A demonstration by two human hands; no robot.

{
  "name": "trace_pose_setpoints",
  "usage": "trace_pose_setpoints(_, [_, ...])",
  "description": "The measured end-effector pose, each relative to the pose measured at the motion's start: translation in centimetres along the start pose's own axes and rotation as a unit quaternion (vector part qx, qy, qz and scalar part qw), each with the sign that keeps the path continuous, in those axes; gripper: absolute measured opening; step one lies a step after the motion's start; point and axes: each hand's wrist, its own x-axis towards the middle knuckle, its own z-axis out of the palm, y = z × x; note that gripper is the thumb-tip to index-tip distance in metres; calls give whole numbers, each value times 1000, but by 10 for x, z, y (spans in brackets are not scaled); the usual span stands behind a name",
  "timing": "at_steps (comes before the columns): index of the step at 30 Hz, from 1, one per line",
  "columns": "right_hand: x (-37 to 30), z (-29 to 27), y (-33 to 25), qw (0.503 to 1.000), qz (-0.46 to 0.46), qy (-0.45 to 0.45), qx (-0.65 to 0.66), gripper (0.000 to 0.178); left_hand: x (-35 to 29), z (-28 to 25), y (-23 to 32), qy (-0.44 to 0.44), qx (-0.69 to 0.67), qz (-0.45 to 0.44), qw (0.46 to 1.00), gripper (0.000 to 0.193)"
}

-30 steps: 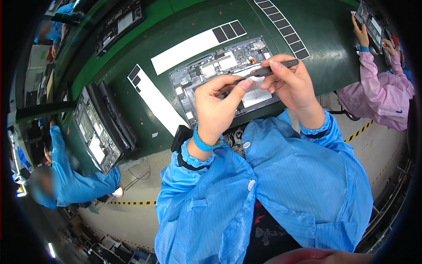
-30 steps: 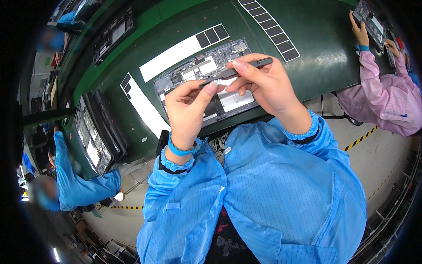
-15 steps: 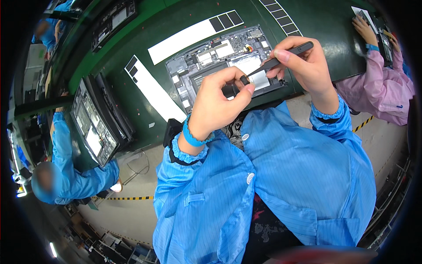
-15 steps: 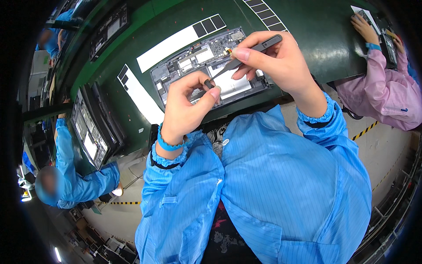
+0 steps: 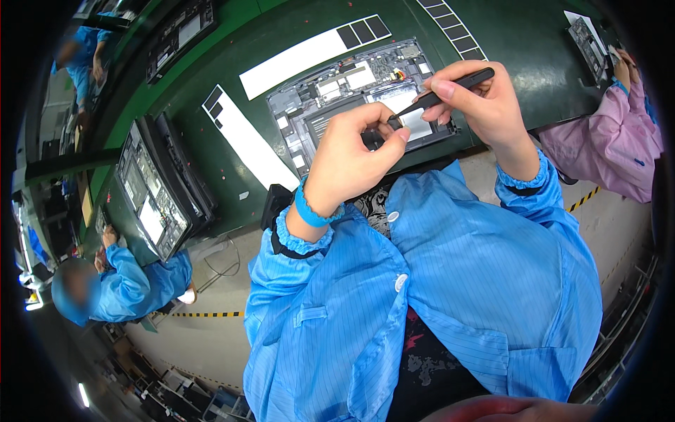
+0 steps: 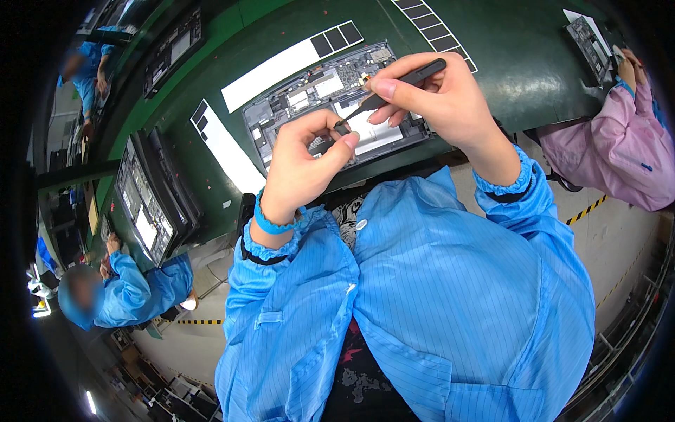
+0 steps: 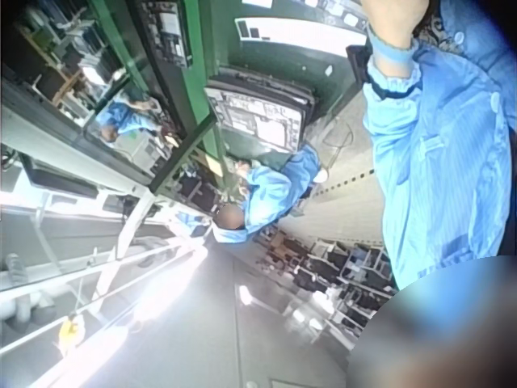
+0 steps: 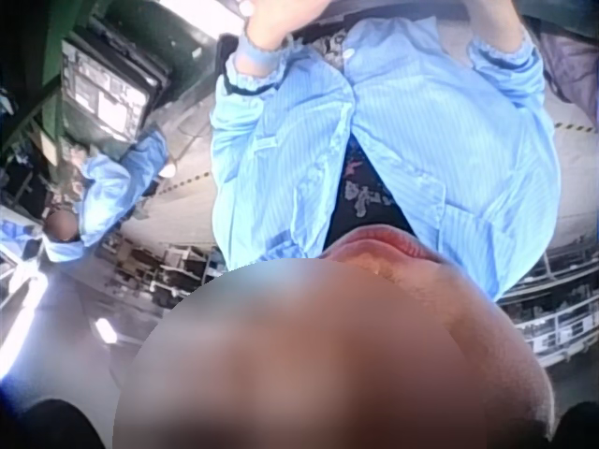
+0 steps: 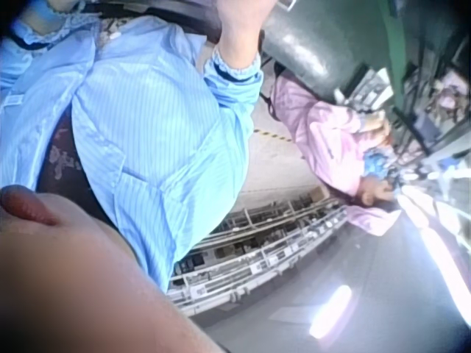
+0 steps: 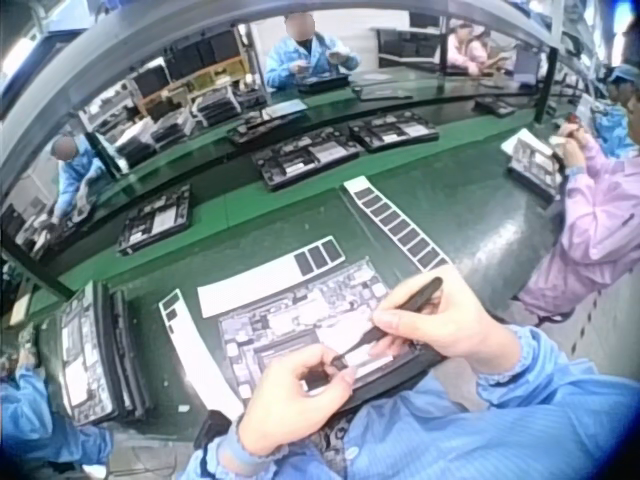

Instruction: Assembling internal components of electronic devices on a production line.

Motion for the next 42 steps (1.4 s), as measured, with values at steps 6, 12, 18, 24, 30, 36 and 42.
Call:
trace_pose_setpoints(6, [-5,-4,11,998,-31,32,51,21,5,3,-9,-40,-146,-97,984,28])
trace_pose_setpoints(12, [5,-34,38,985,-35,96,137,25,20,12,-29,16,33,-28,999,38])
trace_pose_setpoints(18, [43,-52,59,987,46,141,56,26,42,32,-41,100,209,91,968,47])
trace_pose_setpoints(24, [58,-49,78,989,63,127,33,24,39,35,-45,74,281,142,946,36])
trace_pose_setpoints(30, [57,-53,78,989,97,74,83,21,33,40,-44,86,317,159,931,28])
trace_pose_setpoints(36, [57,-54,82,988,97,97,69,20,33,39,-43,89,310,152,934,26])
trace_pose_setpoints(42, [58,-51,80,986,108,104,71,22,33,41,-43,97,312,153,933,23])
